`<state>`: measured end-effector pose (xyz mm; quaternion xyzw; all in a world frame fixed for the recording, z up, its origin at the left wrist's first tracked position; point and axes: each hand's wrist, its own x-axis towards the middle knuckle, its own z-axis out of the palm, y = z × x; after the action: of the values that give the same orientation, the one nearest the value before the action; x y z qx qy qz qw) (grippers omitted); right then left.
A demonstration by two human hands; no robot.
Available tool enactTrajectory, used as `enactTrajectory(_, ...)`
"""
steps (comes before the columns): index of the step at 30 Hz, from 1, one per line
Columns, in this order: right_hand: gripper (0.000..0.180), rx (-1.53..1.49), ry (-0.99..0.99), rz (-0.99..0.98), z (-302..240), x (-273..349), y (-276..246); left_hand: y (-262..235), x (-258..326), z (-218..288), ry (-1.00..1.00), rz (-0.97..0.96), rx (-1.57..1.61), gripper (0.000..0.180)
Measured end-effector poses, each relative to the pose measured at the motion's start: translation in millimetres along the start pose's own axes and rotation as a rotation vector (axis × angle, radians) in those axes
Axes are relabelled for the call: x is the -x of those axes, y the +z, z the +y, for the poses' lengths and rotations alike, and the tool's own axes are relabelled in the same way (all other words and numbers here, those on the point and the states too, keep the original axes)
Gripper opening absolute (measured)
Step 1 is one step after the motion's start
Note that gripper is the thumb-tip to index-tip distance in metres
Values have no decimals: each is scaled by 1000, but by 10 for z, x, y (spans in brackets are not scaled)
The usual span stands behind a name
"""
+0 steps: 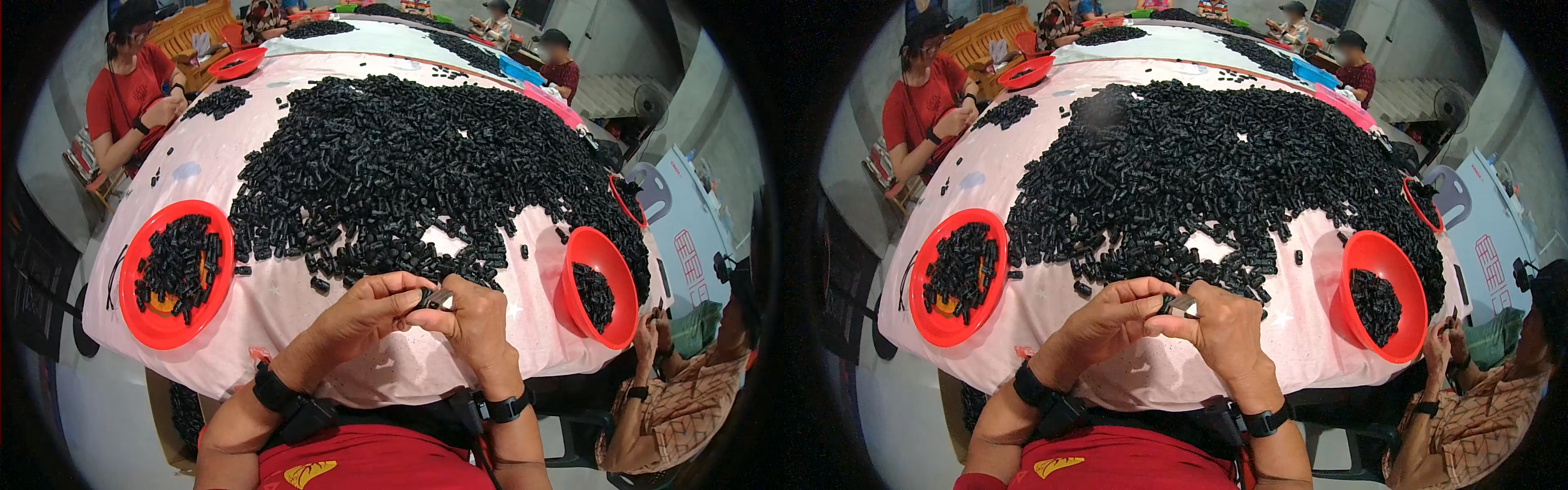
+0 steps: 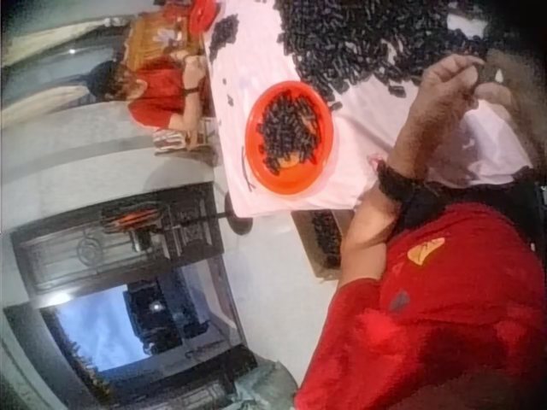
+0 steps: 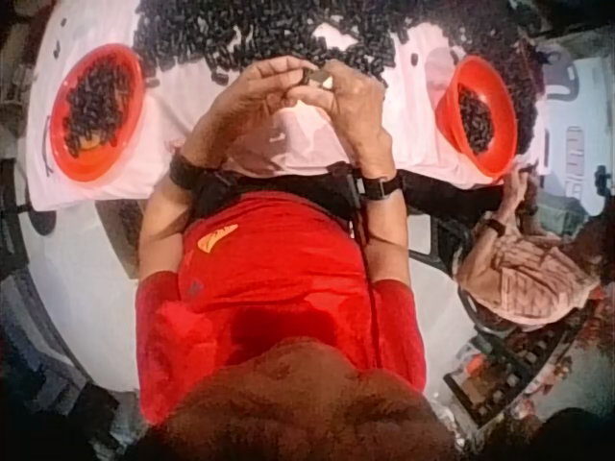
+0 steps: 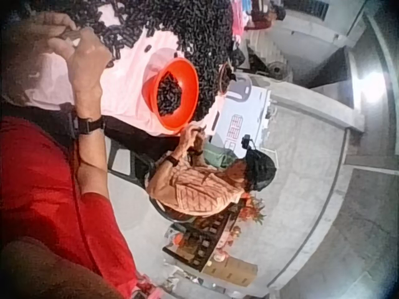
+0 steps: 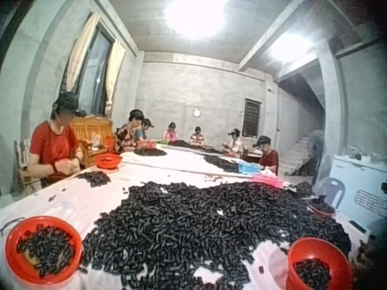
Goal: Inspecting and sorting small black shoe components on a large production table.
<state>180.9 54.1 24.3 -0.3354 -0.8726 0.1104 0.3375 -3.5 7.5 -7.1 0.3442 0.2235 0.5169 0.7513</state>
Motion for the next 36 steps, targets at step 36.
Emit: enactTrajectory(36,29,-462,113,32,-42,-8,-17,100,13,60,71,122,-31,20)
